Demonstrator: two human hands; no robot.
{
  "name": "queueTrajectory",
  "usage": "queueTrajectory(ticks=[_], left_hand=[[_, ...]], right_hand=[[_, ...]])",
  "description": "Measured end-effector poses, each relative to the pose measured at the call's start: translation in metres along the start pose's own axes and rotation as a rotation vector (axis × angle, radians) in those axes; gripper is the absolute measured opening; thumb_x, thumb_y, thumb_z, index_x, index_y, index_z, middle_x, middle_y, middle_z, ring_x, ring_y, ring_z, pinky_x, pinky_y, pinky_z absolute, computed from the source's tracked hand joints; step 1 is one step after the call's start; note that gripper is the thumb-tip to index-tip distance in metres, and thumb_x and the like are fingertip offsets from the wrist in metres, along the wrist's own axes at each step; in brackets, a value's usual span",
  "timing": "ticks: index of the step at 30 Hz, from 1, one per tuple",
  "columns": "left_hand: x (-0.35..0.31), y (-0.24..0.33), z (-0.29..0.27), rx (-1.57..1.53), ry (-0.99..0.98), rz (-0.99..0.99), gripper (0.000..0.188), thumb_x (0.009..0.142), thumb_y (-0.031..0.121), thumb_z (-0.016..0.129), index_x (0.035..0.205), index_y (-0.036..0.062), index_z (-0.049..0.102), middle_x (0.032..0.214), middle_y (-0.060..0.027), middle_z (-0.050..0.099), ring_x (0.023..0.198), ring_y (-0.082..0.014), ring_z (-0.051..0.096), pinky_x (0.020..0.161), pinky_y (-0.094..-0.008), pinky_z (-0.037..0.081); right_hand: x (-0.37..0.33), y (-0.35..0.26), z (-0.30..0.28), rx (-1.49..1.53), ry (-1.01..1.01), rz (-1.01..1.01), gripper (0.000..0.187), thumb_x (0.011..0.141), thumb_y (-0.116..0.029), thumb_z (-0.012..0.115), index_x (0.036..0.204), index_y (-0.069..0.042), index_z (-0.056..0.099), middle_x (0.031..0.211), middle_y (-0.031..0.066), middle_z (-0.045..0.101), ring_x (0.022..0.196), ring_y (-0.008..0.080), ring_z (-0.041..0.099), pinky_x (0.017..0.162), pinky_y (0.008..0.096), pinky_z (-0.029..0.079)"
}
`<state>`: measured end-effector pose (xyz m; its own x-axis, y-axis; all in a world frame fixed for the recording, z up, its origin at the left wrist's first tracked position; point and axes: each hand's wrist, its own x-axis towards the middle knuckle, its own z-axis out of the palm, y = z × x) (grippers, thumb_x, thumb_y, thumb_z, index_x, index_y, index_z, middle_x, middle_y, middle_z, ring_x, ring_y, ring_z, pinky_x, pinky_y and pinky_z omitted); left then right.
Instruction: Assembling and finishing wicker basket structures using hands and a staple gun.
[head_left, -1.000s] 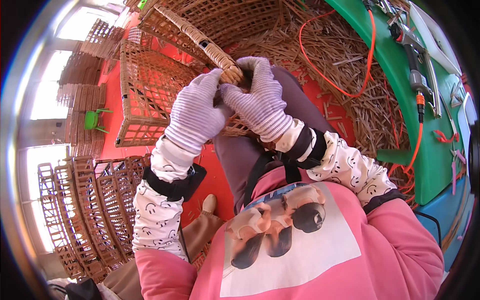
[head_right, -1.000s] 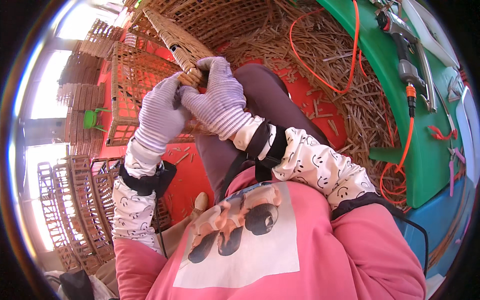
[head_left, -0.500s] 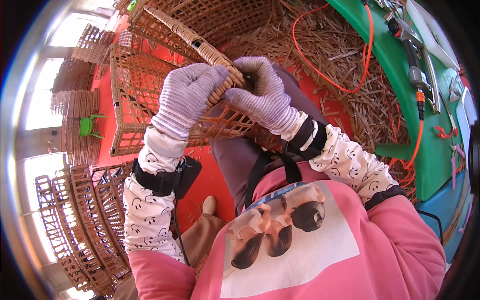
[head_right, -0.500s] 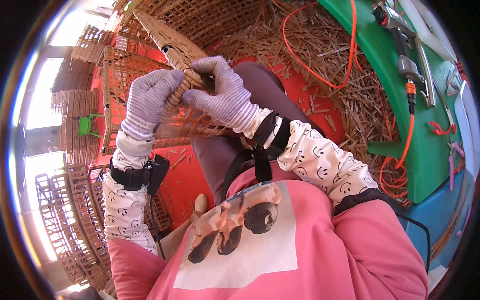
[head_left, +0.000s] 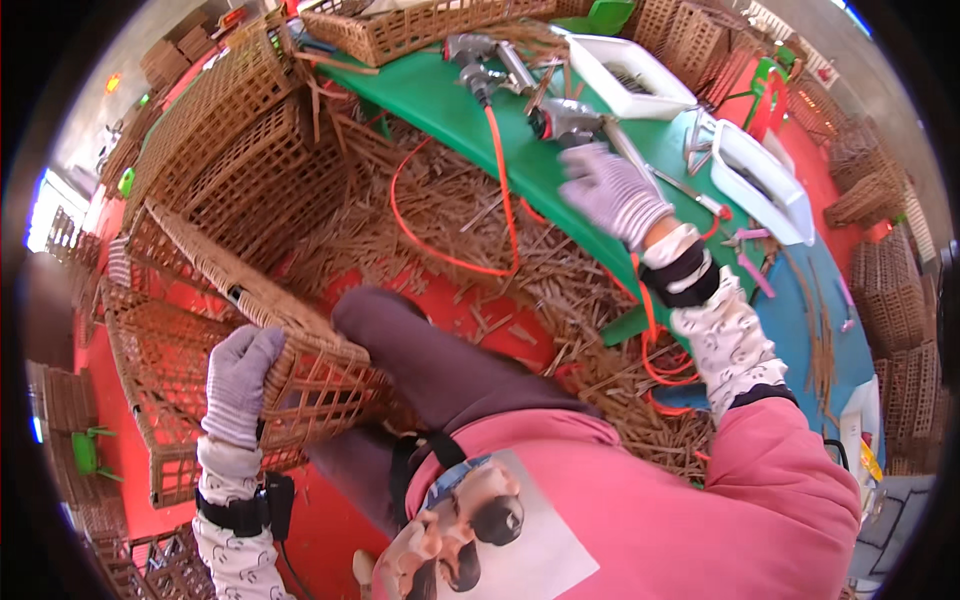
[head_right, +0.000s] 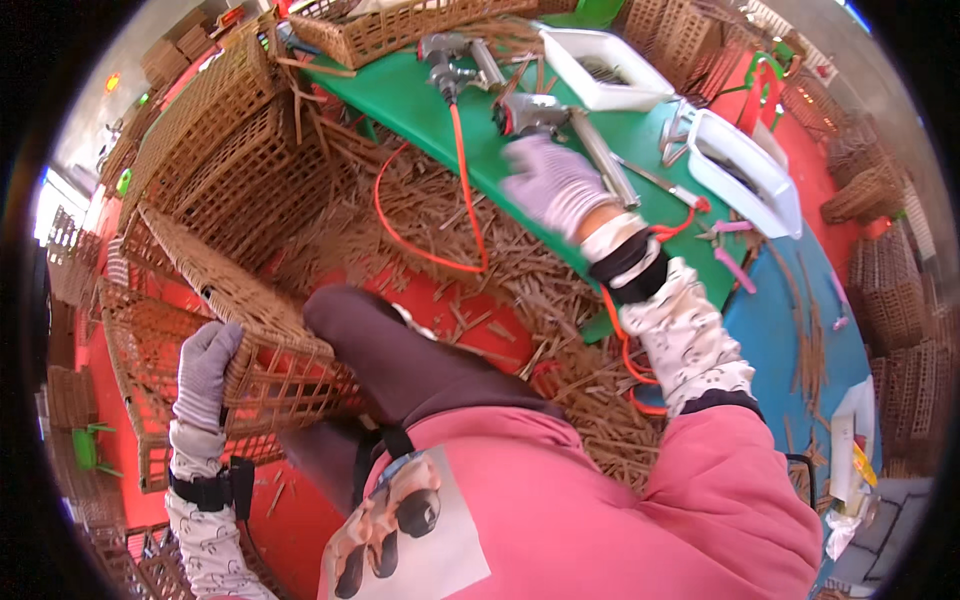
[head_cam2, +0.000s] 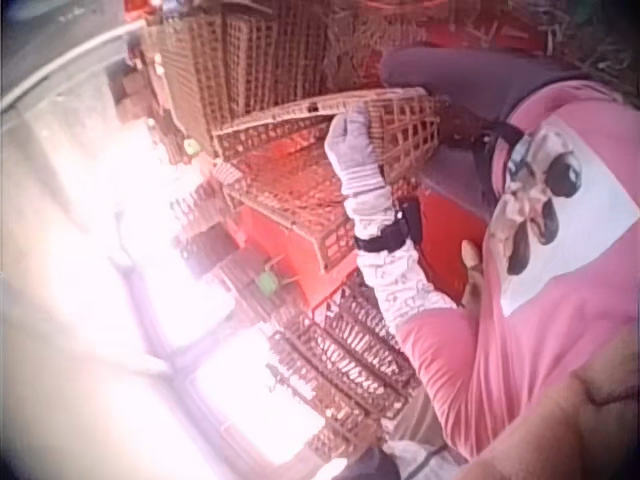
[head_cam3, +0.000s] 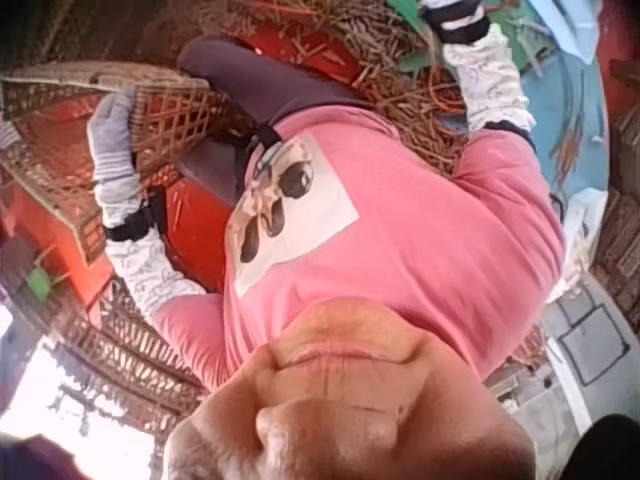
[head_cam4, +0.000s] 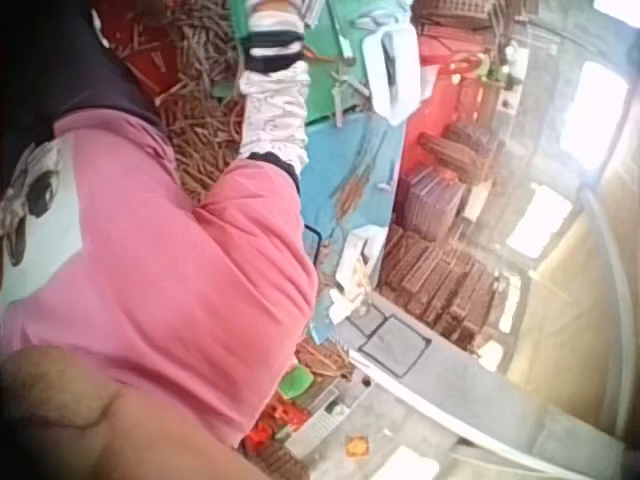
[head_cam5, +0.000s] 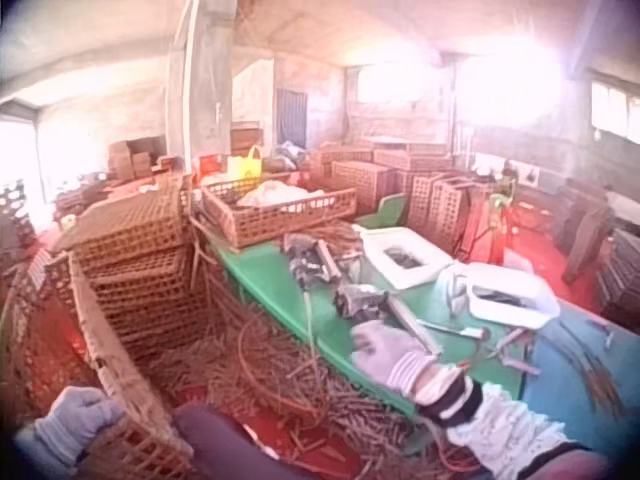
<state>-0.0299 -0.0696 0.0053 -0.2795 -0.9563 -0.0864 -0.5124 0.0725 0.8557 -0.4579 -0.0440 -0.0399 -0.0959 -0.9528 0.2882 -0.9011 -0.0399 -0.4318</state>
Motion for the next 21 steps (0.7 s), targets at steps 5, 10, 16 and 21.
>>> queueTrajectory(ticks=[5, 10, 16, 21], left_hand=[[0.009, -0.008, -0.002, -0.019, -0.041, -0.06, 0.023, 0.083, 0.02, 0.057, 0.07, 0.0015, 0.057, 0.063, 0.0033, 0.049, 0.059, -0.0045, 0.041, 0.051, -0.0229, 0.035], [0.005, -0.002, 0.002, 0.063, -0.014, 0.103, 0.032, 0.08, 0.029, 0.058, 0.075, -0.0022, 0.058, 0.059, -0.0035, 0.049, 0.06, -0.0091, 0.045, 0.055, -0.0279, 0.04], [0.0, -0.024, 0.006, -0.149, -0.022, -0.076, 0.022, 0.084, 0.021, 0.06, 0.085, -0.0003, 0.062, 0.07, 0.0034, 0.057, 0.065, -0.0039, 0.05, 0.06, -0.021, 0.043], [0.012, -0.018, 0.004, -0.26, -0.036, -0.133, 0.019, 0.084, 0.017, 0.06, 0.09, -0.0016, 0.061, 0.078, -0.0011, 0.061, 0.07, -0.0073, 0.057, 0.064, -0.0211, 0.048]], right_hand=[[0.052, 0.075, -0.012, -0.33, -0.216, 0.47, 0.079, 0.064, -0.046, 0.066, 0.121, 0.003, 0.043, 0.113, 0.0249, 0.053, 0.101, 0.0351, 0.055, 0.087, 0.0359, 0.044], [0.081, 0.096, 0.02, -0.372, -0.197, 0.503, 0.085, 0.055, -0.032, 0.077, 0.118, 0.01, 0.04, 0.11, 0.0234, 0.053, 0.098, 0.0319, 0.055, 0.086, 0.0345, 0.044], [0.087, 0.071, -0.027, 0.358, -0.271, 0.317, 0.046, 0.067, -0.018, 0.067, 0.104, 0.004, 0.049, 0.082, 0.0097, 0.057, 0.07, 0.0137, 0.055, 0.054, 0.0291, 0.045], [0.0, -0.054, -0.089, 0.884, -0.149, 0.067, 0.033, 0.068, -0.009, 0.059, 0.1, 0.0, 0.054, 0.078, 0.0059, 0.058, 0.067, 0.0153, 0.056, 0.061, 0.0272, 0.046]])
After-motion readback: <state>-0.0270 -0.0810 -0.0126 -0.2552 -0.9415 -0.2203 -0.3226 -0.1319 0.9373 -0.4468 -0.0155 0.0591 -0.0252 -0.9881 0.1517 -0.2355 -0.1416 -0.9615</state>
